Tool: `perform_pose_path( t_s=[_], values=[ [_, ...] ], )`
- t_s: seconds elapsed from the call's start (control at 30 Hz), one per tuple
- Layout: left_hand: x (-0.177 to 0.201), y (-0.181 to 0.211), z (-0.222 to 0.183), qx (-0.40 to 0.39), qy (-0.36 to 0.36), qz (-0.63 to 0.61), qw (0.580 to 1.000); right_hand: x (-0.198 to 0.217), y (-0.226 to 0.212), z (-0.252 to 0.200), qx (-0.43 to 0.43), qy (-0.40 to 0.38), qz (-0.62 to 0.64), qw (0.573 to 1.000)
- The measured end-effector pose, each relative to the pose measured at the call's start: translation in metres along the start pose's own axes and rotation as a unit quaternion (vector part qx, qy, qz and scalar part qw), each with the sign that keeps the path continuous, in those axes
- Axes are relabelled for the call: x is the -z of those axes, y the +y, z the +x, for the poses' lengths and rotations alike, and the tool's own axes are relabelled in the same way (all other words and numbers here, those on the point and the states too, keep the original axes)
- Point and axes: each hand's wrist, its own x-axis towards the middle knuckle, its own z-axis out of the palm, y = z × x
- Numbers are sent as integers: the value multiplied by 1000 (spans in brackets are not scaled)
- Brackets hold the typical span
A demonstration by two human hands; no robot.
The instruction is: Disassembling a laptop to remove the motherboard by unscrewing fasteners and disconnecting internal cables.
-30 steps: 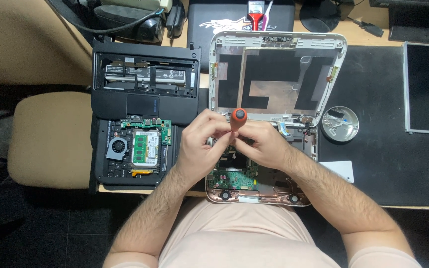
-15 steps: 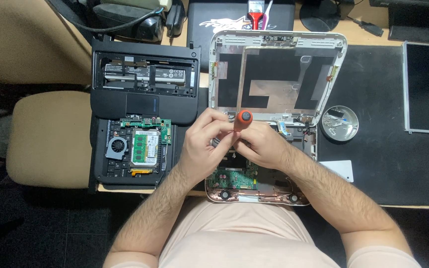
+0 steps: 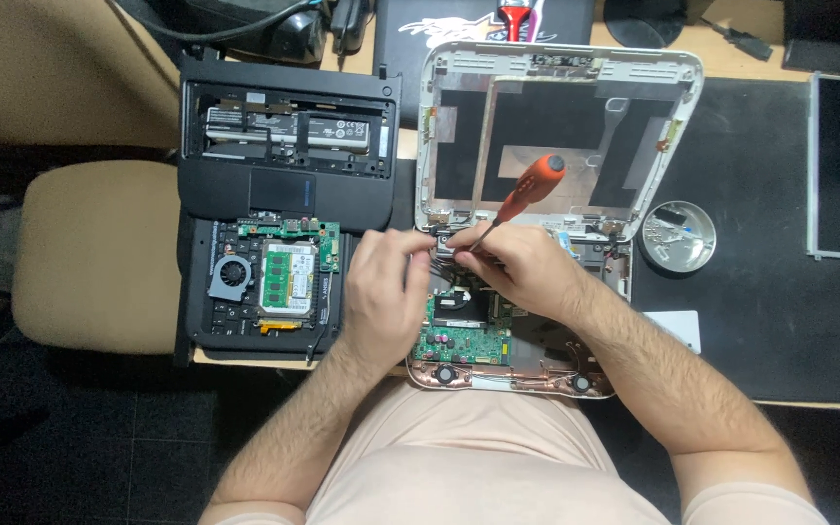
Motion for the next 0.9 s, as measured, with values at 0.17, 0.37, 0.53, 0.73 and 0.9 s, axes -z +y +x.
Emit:
perform_pose_path(
  t_s=[0.17, 0.37, 0.53, 0.73, 0.9],
  values=[
    [-10, -2, -25, -40, -62, 136, 988, 0, 1, -1, -17, -16, 15, 1000],
    [-17, -5, -31, -39, -107, 204, 972, 4, -3, -1, -26, -38, 38, 998],
    [-19, -4, -27, -26, -121, 222, 967, 7, -5, -3, -38, -46, 61, 996],
    [-22, -5, -27, -19, -123, 229, 965, 7, -6, -5, -71, -54, 109, 990],
    [-24, -9, -30, -20, -109, 205, 972, 8, -4, -6, -75, -30, 136, 987]
  ],
)
